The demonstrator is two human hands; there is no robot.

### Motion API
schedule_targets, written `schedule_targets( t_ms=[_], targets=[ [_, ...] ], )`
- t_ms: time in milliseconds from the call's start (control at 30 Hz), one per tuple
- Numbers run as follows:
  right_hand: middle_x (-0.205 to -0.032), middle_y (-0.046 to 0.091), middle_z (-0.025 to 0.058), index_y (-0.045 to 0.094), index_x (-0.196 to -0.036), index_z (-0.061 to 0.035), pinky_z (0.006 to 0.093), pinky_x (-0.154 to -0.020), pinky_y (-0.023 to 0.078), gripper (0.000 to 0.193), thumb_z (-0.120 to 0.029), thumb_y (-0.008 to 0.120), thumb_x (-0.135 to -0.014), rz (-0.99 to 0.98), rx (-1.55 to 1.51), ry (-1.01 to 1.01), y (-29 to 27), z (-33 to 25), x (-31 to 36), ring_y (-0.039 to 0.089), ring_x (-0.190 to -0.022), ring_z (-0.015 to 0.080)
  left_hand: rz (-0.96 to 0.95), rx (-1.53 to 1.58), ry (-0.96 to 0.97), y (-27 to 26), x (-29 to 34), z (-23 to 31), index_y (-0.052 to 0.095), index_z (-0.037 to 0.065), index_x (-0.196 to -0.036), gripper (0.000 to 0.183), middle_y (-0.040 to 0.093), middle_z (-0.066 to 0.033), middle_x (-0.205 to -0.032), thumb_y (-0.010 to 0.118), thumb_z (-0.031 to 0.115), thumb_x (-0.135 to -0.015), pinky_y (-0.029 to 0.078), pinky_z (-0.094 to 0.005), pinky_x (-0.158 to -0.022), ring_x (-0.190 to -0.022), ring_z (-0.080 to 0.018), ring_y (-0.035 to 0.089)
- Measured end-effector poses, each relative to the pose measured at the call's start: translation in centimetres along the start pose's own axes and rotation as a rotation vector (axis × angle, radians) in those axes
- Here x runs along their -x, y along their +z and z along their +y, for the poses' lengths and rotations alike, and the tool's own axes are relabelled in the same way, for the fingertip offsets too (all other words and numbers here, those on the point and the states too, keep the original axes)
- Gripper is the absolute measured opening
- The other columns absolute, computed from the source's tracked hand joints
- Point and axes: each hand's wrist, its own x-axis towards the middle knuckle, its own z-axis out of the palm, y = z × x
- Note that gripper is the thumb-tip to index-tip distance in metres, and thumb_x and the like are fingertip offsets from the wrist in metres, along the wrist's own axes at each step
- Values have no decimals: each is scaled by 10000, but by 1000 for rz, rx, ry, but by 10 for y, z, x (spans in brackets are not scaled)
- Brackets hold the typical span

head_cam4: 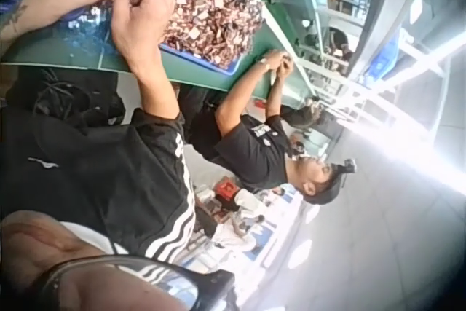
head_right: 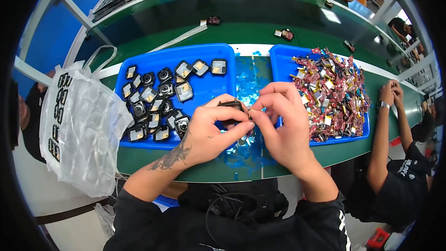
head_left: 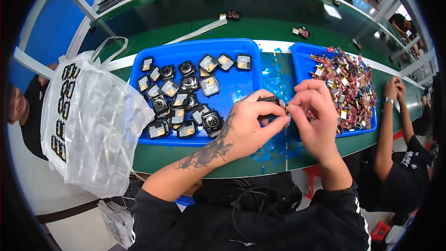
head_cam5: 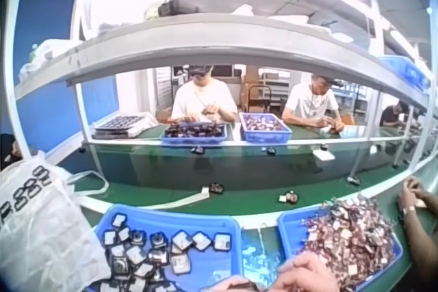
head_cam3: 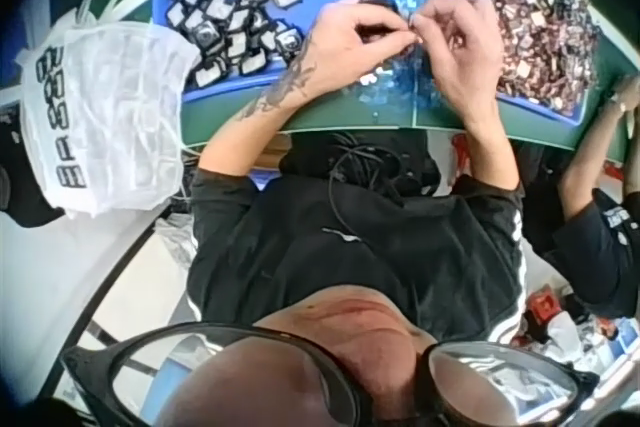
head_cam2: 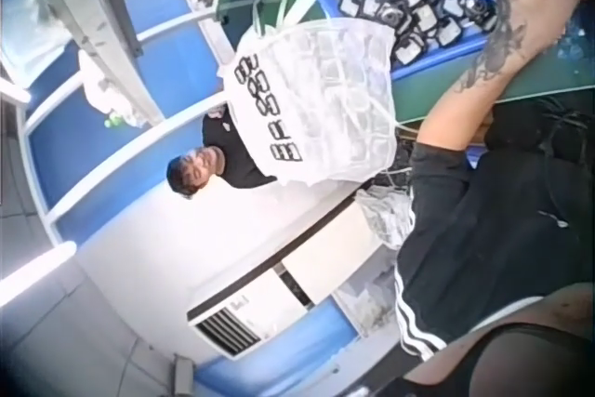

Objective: Manually assembling small electronic device components, specifically connecting batteries and ribbon cables into smartwatch-style housings.

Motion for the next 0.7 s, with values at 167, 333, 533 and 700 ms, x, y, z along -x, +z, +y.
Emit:
schedule_targets(
  t_ms=[167, 333, 533, 700],
  targets=[
    [-843, 591, 118, 615, -857, -16, 291, -579, 469, 154, 82, 687, -762, 50, 332, -501, 10, 2, 9, 582, -695, 200, 13, 160, -7, -6, -2, -9, 699, -23, -877, 120, 639, -75, -856, 719, 81, -822, 490, -249, -644, -729, -116, 624],
    [-952, 620, 98, 654, -1010, 13, 264, -625, 485, 210, 73, 643, -809, -26, 395, -69, -6, 3, 4, 619, -792, 173, -51, 356, -185, -9, -5, -2, 694, -53, -922, 114, 649, -65, -893, 683, 50, -874, 467, -229, -672, -779, -105, 593],
    [-1021, 606, 97, 648, -1082, 29, 245, -725, 513, 213, 49, 617, -872, -100, -174, 61, -7, 16, 11, 604, -884, 130, -212, 480, -256, -7, -4, -2, 689, -46, -928, 95, 626, -66, -921, 667, 38, -890, 476, -216, -676, -774, -95, 602],
    [-1024, 600, 107, 648, -1046, 28, 256, -828, 495, 180, 56, 616, -870, -155, -596, 206, -6, 19, 13, 580, -964, 146, -345, 452, -255, -9, -4, -2, 690, -37, -947, 101, 621, -57, -934, 672, 47, -894, 486, -222, -699, -801, -92, 602]
  ],
)
